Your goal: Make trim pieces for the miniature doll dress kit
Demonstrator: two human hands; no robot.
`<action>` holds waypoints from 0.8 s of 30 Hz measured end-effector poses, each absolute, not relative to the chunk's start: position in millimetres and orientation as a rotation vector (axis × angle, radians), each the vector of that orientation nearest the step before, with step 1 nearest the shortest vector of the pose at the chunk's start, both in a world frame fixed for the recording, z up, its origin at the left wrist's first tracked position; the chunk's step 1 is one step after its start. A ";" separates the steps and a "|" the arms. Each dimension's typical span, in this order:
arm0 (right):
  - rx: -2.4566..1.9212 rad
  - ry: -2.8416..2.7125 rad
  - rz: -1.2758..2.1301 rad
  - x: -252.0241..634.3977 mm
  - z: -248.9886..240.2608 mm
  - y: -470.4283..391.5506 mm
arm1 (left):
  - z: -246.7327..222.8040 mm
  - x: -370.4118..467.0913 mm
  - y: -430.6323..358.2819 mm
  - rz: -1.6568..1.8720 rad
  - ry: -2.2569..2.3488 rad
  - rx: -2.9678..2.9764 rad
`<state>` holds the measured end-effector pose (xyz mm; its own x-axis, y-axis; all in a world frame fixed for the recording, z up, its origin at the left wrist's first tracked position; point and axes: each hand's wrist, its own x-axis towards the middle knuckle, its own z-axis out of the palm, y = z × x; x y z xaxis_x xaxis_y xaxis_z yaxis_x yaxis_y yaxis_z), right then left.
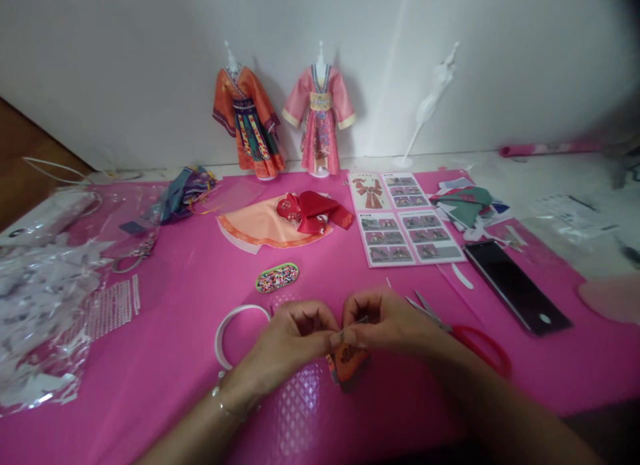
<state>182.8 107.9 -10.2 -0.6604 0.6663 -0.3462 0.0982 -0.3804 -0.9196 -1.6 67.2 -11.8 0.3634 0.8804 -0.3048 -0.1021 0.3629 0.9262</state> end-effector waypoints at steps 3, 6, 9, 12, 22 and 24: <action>-1.020 -1.487 2.091 183.1 -11.9 107.9 | -9.5 -0.6 66.8 0.780 1.016 0.985; -1.033 -1.503 2.078 183.2 -12.9 108.0 | -8.2 -0.2 68.1 0.772 1.034 1.000; -1.036 -1.495 2.063 183.5 -13.5 107.7 | -8.4 -0.7 69.3 0.769 1.038 1.025; -1.015 -1.480 2.082 184.0 -14.2 107.8 | -8.7 -1.6 69.2 0.770 1.033 1.041; -1.006 -1.467 2.094 182.8 -18.8 109.4 | -6.6 -1.6 69.3 0.754 1.054 1.040; -0.994 -1.470 2.098 183.0 -19.7 110.0 | -6.9 -1.5 70.0 0.750 1.059 1.042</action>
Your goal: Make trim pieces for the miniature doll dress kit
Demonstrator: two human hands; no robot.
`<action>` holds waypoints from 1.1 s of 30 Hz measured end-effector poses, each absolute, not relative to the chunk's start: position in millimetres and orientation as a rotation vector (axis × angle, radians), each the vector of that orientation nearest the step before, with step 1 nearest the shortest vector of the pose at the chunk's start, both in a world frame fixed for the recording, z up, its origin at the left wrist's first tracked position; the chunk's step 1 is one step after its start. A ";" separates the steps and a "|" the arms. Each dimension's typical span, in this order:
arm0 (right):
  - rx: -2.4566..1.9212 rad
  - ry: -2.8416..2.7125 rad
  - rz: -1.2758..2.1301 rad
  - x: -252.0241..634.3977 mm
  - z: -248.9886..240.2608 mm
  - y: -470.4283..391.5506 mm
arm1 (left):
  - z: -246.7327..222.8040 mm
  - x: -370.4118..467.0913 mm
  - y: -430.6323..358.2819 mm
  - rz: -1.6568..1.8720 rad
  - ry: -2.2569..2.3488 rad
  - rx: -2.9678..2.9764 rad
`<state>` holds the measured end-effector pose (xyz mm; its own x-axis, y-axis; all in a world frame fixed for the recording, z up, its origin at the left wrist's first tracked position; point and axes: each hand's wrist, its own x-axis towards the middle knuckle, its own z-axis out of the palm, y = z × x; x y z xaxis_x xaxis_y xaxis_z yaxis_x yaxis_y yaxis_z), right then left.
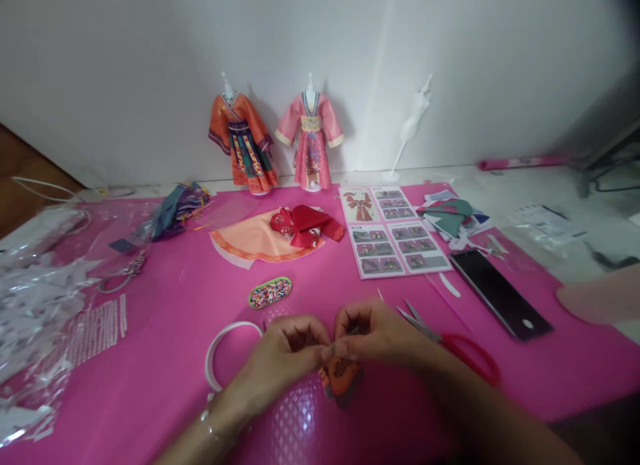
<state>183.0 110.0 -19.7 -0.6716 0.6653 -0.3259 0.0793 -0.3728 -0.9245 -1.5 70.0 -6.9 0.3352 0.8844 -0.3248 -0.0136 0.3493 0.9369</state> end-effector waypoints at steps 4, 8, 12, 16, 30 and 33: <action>-0.978 -1.490 2.091 183.6 -21.6 110.6 | -6.4 -1.7 70.4 0.751 1.049 1.057; -0.972 -1.499 2.072 183.4 -23.2 110.2 | -5.1 -1.9 70.8 0.751 1.060 1.078; -0.949 -1.512 2.075 183.6 -25.0 110.7 | -5.2 -2.0 71.5 0.745 1.081 1.097; -0.941 -1.520 2.088 184.3 -25.9 111.9 | -5.9 -2.1 71.2 0.762 1.077 1.117; -0.903 -1.464 2.070 182.4 -26.1 112.9 | -0.7 -0.4 70.9 0.770 1.098 1.118; -0.885 -1.482 2.064 183.0 -26.6 112.9 | -2.2 -1.2 71.2 0.774 1.089 1.123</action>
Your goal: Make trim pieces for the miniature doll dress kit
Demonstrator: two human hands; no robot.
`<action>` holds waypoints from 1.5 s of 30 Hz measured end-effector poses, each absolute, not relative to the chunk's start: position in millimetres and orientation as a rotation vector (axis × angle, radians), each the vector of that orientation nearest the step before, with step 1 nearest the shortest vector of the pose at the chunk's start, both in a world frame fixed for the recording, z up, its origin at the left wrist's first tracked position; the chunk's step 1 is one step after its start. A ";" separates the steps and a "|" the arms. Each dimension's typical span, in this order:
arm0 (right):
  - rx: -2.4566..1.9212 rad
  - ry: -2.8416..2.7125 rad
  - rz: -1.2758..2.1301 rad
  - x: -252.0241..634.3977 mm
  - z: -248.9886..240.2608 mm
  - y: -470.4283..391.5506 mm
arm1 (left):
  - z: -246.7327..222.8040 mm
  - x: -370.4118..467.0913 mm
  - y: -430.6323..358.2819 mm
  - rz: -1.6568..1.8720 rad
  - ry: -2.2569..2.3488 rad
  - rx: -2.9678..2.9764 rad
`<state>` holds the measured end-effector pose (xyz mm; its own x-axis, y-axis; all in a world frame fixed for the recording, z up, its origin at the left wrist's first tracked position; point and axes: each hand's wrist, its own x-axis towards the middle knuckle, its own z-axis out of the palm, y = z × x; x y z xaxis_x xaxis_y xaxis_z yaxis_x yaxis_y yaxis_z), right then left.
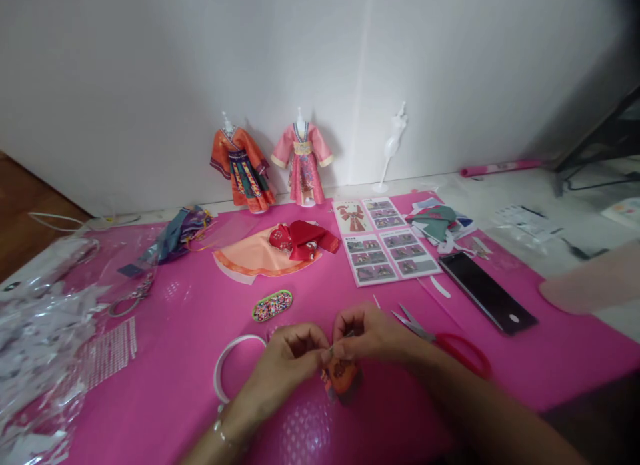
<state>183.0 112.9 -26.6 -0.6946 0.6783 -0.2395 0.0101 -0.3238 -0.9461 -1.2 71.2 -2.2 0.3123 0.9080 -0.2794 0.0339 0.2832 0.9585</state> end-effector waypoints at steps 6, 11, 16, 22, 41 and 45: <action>-0.908 -1.489 2.065 183.0 -23.8 112.6 | -3.3 -1.9 70.7 0.765 1.097 1.128; -0.909 -1.512 2.069 183.3 -22.5 113.0 | -2.7 -1.8 70.1 0.753 1.097 1.142; -0.912 -1.520 2.067 183.6 -21.1 112.8 | -2.6 -2.4 68.9 0.753 1.093 1.139; -0.910 -1.556 2.040 184.3 -24.6 112.8 | -1.2 -1.9 68.9 0.761 1.099 1.162; -0.898 -1.416 2.045 180.1 -18.4 110.1 | 0.7 -3.3 68.6 0.806 1.154 1.134; -0.888 -1.451 1.757 180.7 -11.9 108.9 | 4.8 -3.0 69.3 0.862 1.219 1.140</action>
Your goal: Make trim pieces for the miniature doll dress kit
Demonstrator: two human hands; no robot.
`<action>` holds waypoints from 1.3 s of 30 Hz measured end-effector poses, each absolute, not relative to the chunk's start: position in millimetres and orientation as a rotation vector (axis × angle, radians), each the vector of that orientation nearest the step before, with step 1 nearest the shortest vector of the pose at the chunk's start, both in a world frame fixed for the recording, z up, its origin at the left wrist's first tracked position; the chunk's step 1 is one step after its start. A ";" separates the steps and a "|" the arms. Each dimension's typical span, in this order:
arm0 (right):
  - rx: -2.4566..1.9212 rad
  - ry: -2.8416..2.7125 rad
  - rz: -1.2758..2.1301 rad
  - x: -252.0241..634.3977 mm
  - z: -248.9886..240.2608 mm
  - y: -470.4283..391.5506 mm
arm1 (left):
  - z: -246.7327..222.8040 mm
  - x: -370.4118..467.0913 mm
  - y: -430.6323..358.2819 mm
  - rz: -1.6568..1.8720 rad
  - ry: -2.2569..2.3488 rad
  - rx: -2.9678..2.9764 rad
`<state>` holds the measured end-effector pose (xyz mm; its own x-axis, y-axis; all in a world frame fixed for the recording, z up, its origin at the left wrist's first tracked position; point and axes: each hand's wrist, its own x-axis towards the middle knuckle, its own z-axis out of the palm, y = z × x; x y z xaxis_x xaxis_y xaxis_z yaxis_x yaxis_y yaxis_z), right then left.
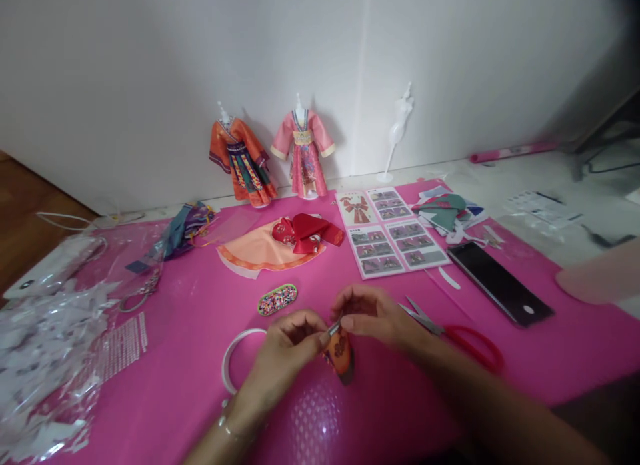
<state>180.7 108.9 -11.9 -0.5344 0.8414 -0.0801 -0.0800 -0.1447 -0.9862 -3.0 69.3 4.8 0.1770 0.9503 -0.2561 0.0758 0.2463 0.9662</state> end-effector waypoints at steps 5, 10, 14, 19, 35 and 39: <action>-0.879 -1.817 1.028 182.0 -2.4 103.1 | 5.7 -1.6 69.1 0.940 1.279 1.136; -0.788 -2.012 0.664 179.2 -6.7 100.6 | -1.7 0.2 69.6 1.006 1.205 1.139; -0.762 -2.047 0.601 178.1 -11.4 101.6 | -5.8 1.9 69.9 1.023 1.191 1.164; -0.765 -2.091 0.569 177.5 -10.3 102.3 | -6.9 3.1 67.0 1.029 1.183 1.196; -0.815 -2.169 0.542 180.4 -16.6 104.0 | -7.7 5.3 65.2 0.988 1.255 1.430; -0.828 -2.176 0.528 180.3 -17.7 103.9 | -8.2 6.2 64.8 0.993 1.254 1.399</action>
<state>180.3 103.9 -17.7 -0.5205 0.6983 0.4914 0.3952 0.7072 -0.5863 6.2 64.8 -8.2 0.1357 0.9902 -0.0322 0.1955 0.0051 0.9807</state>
